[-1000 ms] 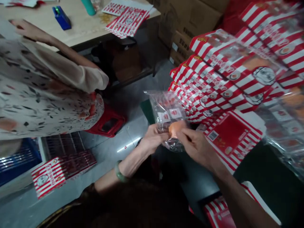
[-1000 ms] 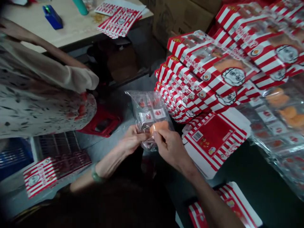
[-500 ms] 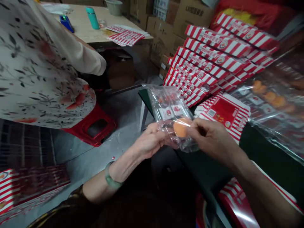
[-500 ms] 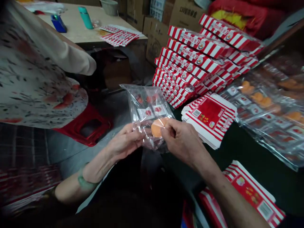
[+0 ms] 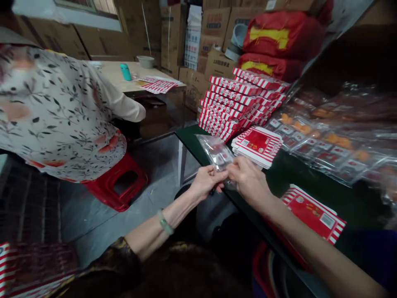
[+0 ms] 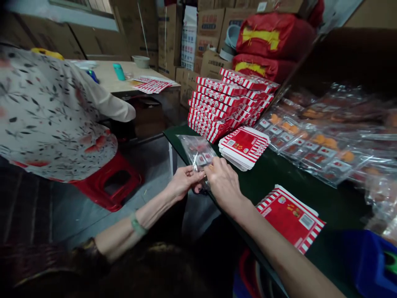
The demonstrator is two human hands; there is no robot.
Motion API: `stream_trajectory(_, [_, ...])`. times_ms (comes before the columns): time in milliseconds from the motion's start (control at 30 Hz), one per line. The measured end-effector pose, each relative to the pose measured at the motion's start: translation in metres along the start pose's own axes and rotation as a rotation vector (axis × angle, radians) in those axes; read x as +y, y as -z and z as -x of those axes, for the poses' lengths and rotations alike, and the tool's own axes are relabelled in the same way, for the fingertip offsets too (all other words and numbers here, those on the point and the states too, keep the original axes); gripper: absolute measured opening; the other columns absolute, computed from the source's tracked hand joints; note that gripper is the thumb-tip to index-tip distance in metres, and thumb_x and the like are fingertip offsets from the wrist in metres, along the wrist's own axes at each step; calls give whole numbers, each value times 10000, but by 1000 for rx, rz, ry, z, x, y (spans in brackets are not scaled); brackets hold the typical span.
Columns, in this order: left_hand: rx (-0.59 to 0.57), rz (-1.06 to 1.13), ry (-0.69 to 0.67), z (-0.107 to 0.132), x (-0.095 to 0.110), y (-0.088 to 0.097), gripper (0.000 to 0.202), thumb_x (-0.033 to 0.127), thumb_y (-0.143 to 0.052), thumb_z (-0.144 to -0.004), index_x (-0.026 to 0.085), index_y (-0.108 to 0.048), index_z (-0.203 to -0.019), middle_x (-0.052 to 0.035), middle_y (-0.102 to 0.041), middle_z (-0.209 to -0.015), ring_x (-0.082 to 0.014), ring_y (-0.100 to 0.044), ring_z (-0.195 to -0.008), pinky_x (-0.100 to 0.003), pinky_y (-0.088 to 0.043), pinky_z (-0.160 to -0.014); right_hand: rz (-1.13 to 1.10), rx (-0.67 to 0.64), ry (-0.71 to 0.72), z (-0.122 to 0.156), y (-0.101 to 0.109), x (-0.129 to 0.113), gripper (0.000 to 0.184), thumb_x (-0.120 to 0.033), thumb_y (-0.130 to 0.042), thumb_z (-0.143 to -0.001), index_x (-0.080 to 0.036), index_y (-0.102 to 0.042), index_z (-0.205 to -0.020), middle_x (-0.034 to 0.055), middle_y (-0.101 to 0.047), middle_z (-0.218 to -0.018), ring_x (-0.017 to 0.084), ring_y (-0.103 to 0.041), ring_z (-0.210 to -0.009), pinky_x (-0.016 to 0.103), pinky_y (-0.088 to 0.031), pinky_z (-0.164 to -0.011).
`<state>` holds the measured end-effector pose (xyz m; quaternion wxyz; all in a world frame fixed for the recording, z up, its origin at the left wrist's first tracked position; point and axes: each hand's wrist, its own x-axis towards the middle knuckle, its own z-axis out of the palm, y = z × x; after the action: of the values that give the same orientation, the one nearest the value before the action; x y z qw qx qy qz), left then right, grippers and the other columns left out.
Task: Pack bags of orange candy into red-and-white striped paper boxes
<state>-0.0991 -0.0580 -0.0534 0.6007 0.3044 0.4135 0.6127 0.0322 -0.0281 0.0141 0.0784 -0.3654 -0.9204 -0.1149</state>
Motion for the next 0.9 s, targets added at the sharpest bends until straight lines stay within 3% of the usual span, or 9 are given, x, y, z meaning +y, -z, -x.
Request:
stream_trajectory(167, [127, 29, -46, -14, -13, -4, 394, 434, -730, -655, 111, -542, -779, -3, -594, -581, -95, -572, -454, -186, -449, -399, -120, -87, -70, -7, -7, 3, 149, -195, -504, -804, -185, -640, -863, 64, -552, -903, 171, -519, -785, 265, -344, -611])
stream_trajectory(267, [170, -1, -14, -21, -17, -8, 342, 408, -702, -693, 127, -517, -758, 17, -562, -552, -89, -552, -435, -169, -411, -363, -132, -59, -154, -10, -11, 12, 233, -174, -456, -826, -181, -639, -969, 87, -552, -962, 199, -534, -881, 277, -386, -687])
stream_trajectory(367, [245, -40, 10, -20, -24, -5, 312, 371, -699, -702, 152, -487, -772, 63, -507, -519, -71, -525, -425, -147, -392, -361, -145, -77, -262, -6, -16, 17, 310, -325, -505, -842, -171, -574, -1102, 110, -540, -1052, 236, -538, -963, 314, -416, -756])
stream_trajectory(467, [293, -108, 54, -10, -36, 5, 281, 340, -684, -720, 165, -470, -769, 86, -478, -488, -53, -477, -376, -128, -337, -333, -106, -211, -307, 1, -23, 12, 462, -505, -574, -780, -166, -531, -1091, 111, -545, -1055, 260, -552, -959, 336, -431, -728])
stream_trajectory(567, [225, -194, 177, 1, -48, 11, 286, 352, -678, -721, 152, -481, -666, 59, -492, -458, -57, -444, -321, -137, -275, -288, -10, -334, -288, 4, -30, 5, 505, -517, -635, -728, -160, -520, -1067, 125, -559, -1055, 282, -547, -985, 333, -420, -703])
stream_trajectory(667, [127, -251, 270, 3, -58, 8, 303, 360, -685, -708, 139, -506, -604, 14, -549, -494, -72, -475, -332, -149, -280, -282, 10, -431, -249, 3, -34, 5, 281, -344, -598, -786, -159, -559, -993, 120, -616, -971, 248, -583, -912, 293, -380, -660])
stream_trajectory(733, [98, -276, 277, 1, -62, 3, 292, 335, -681, -712, 135, -513, -581, 8, -561, -501, -65, -477, -340, -143, -284, -291, -23, -462, -232, 2, -35, 9, 139, -253, -499, -837, -169, -582, -910, 90, -645, -863, 202, -605, -804, 272, -345, -616])
stream_trajectory(900, [45, -267, 199, -6, -63, 0, 273, 270, -605, -764, 130, -534, -541, 6, -542, -469, -54, -443, -343, -144, -281, -316, -70, -400, -280, 2, -29, 17, 211, -245, -362, -890, -187, -565, -896, 58, -648, -847, 164, -592, -743, 257, -316, -593])
